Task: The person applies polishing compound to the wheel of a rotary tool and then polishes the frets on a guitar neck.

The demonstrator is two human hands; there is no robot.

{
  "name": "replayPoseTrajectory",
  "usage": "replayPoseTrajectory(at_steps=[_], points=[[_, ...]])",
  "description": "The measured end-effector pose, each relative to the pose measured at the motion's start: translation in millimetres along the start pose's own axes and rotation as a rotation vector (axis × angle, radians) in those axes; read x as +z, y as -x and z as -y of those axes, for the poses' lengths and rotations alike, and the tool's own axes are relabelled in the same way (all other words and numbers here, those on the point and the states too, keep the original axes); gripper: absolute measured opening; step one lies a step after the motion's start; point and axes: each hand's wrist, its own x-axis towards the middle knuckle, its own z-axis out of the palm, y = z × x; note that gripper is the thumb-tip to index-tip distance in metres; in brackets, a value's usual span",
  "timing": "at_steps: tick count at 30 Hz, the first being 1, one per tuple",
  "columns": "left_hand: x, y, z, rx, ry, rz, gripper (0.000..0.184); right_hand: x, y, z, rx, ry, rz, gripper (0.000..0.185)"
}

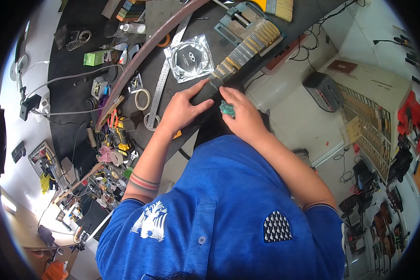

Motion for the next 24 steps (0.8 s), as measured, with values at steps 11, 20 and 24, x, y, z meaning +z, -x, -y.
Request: replayPoseTrajectory(at_steps=[11, 20, 24], points=[[4.0, 12.1, 15.1, -0.068, 0.118, -0.141, 0.077, 8.2, -24.1, 2.2, -0.091, 0.007, 0.074, 0.075], [5.8, 18.4, 24.2, -0.017, 0.106, -0.099, 0.077, 8.2, -12.3, 3.1, -0.078, 0.048, 0.096, 0.073], [7.7, 18.7, 21.6, -0.067, 0.129, -0.117, 0.076, 10.2, -20.2, 1.7, -0.074, 0.027, 0.099, 0.074]])
